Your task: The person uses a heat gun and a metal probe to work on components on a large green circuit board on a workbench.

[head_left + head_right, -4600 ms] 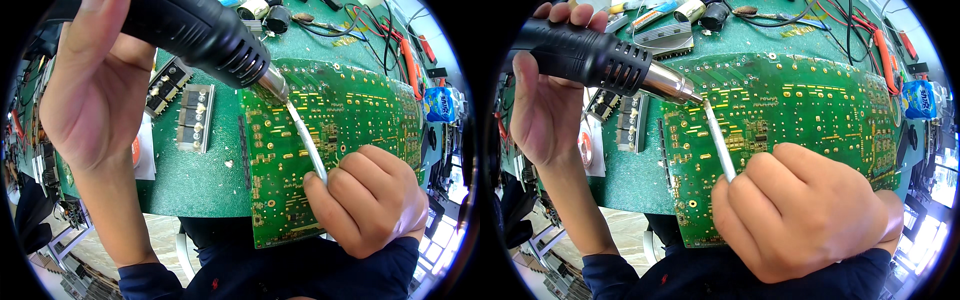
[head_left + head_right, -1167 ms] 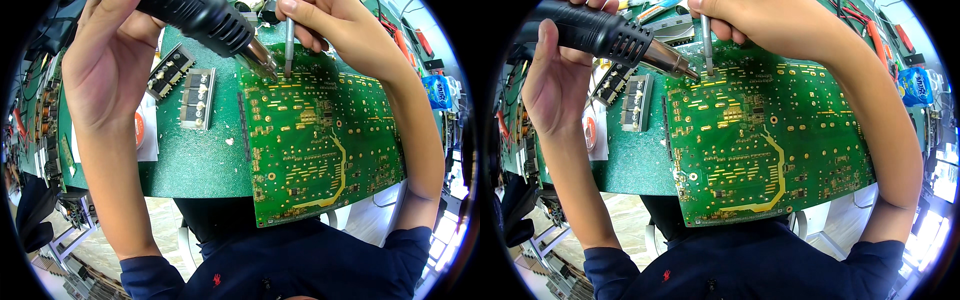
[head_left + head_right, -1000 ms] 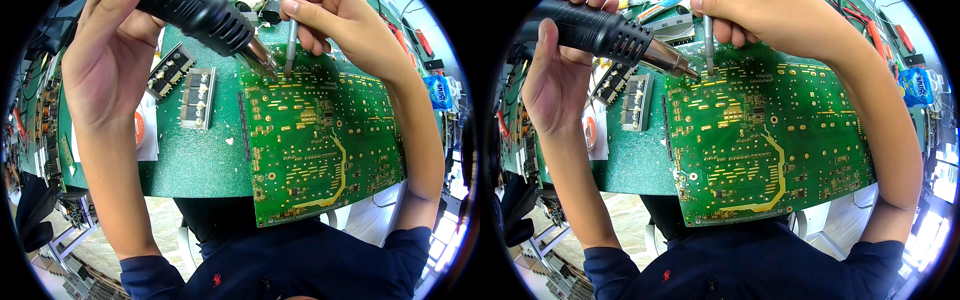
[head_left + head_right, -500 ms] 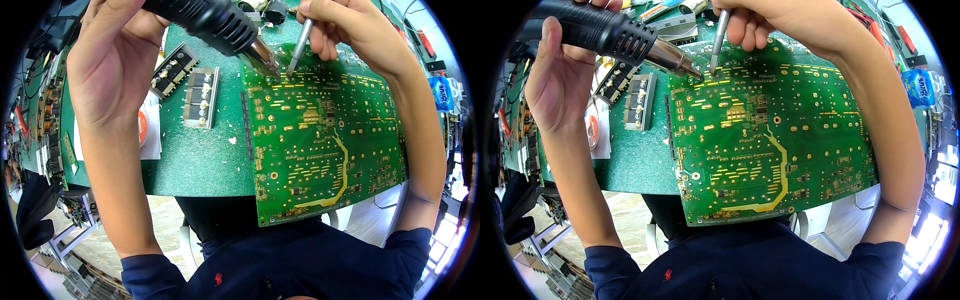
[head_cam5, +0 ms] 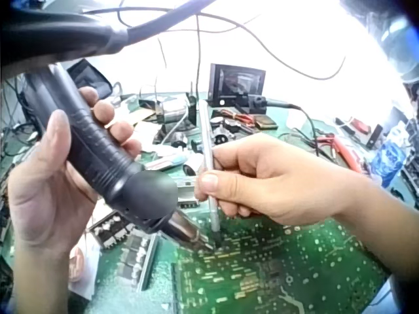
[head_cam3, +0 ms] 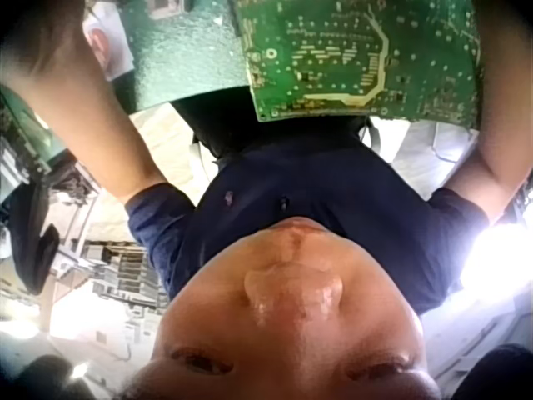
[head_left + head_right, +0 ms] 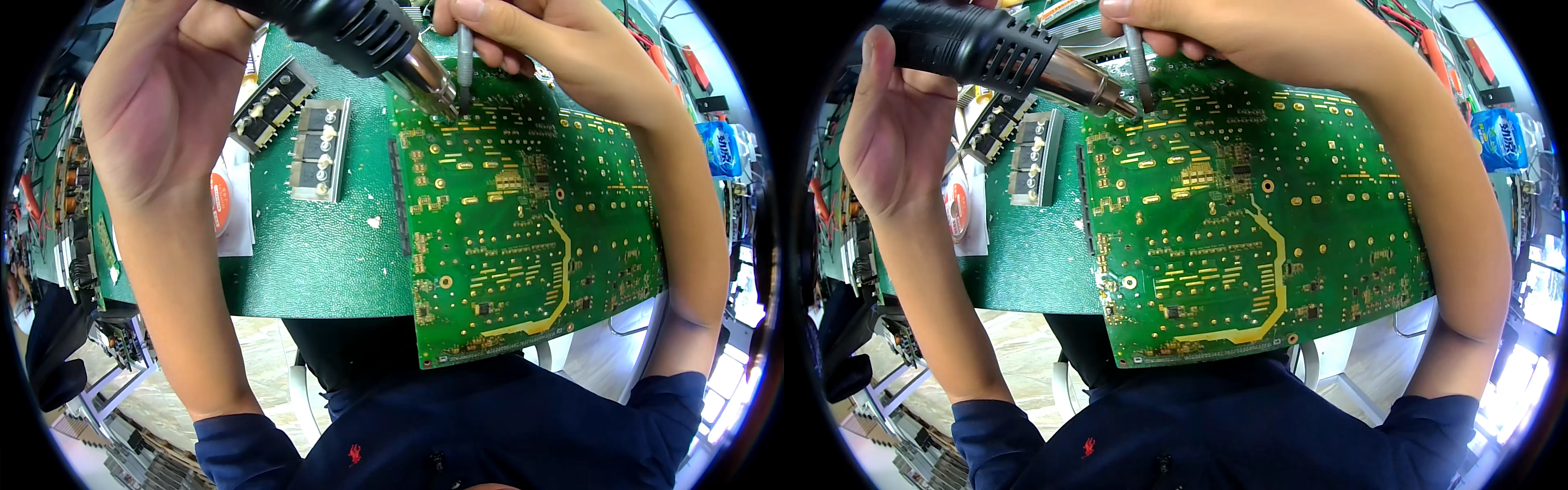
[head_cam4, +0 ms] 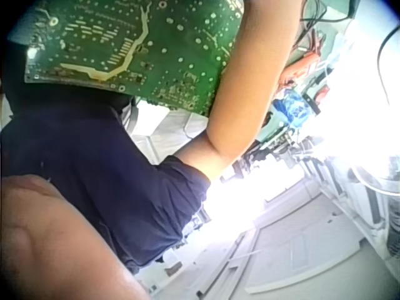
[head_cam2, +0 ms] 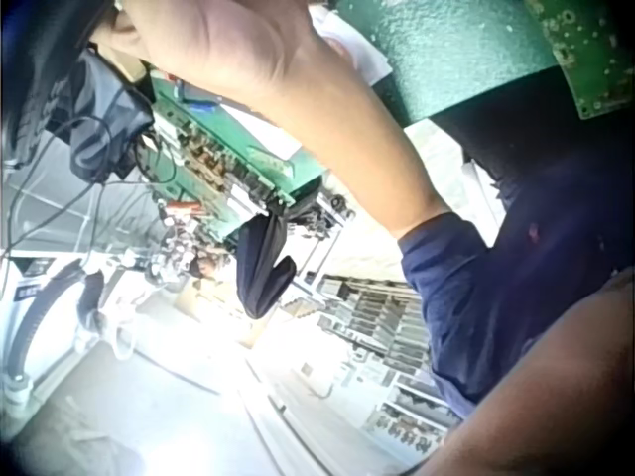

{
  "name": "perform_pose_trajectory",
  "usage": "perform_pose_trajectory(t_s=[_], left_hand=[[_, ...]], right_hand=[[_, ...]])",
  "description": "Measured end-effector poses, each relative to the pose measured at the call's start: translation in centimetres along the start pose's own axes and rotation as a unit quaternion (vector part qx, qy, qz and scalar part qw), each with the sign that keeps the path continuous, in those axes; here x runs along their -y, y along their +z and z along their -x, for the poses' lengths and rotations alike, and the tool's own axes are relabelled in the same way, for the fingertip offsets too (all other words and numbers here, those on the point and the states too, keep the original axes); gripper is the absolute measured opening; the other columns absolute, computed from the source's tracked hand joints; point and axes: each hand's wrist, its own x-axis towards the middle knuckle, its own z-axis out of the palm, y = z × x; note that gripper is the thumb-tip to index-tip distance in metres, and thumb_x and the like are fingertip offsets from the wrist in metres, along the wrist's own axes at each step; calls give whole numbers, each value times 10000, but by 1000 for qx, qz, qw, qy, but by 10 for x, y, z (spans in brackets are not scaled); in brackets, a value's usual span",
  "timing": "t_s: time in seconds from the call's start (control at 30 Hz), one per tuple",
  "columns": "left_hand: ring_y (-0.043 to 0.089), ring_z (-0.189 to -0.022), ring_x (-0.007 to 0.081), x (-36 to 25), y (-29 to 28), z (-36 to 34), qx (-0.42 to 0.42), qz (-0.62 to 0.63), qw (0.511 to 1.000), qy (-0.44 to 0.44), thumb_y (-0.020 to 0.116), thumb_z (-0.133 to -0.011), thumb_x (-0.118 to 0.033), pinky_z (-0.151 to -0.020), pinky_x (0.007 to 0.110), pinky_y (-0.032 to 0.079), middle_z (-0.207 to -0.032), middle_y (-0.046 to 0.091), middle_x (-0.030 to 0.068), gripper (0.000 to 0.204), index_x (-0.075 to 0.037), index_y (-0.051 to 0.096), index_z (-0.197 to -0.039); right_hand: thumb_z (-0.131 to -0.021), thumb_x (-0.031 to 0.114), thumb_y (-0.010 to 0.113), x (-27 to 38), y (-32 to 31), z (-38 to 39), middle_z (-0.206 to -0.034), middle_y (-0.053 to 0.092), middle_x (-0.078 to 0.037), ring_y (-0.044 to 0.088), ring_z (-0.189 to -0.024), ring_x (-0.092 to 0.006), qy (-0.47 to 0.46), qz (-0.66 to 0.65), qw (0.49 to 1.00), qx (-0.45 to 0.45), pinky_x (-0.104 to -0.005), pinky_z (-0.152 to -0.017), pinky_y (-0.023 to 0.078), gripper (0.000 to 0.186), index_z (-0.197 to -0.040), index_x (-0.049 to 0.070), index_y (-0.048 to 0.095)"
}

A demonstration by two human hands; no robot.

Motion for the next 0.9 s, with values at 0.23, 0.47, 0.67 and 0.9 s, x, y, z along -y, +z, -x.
perform_pose_trajectory(t_s=[0.23, 0.47, 0.67, 0.9], left_hand=[[565, -1249, 298, -7, -17, 2, -32, 6, 999, -23, 616, -1038, -287, -1152, 476, 441, -1280, 543, 123, 510, -13, 407, -1413], [530, -1308, 325, -19, -49, 2, -64, 12, 997, -44, 592, -1050, -264, -1187, 497, 398, -1361, 507, 153, 520, 11, 386, -1440], [501, -1358, 348, -22, -58, 2, -92, 11, 994, -58, 570, -1060, -244, -1218, 515, 361, -1430, 477, 178, 529, 32, 368, -1463], [449, -1424, 388, -20, -40, 0, -121, -1, 990, -68, 546, -1073, -238, -1240, 538, 328, -1524, 408, 217, 548, 50, 345, -1494]], right_hand=[[-1113, 323, 492, -3, 3, -4, -736, 557, 27, 496, -681, -68, -79, 68, 994, 30, -255, -627, 422, 366, -996, 17, 655], [-1109, 306, 491, -10, 6, -8, -698, 517, 25, 481, -666, -89, -77, 83, 993, 16, -284, -623, 418, 370, -923, 22, 639], [-1106, 291, 492, -10, 7, -8, -697, 540, 27, 493, -651, -92, -85, 80, 993, -11, -277, -628, 430, 359, -937, 14, 647], [-1106, 286, 485, -4, 5, -4, -694, 557, 18, 500, -644, -94, -86, 118, 989, 3, -281, -620, 434, 351, -980, 7, 658]])
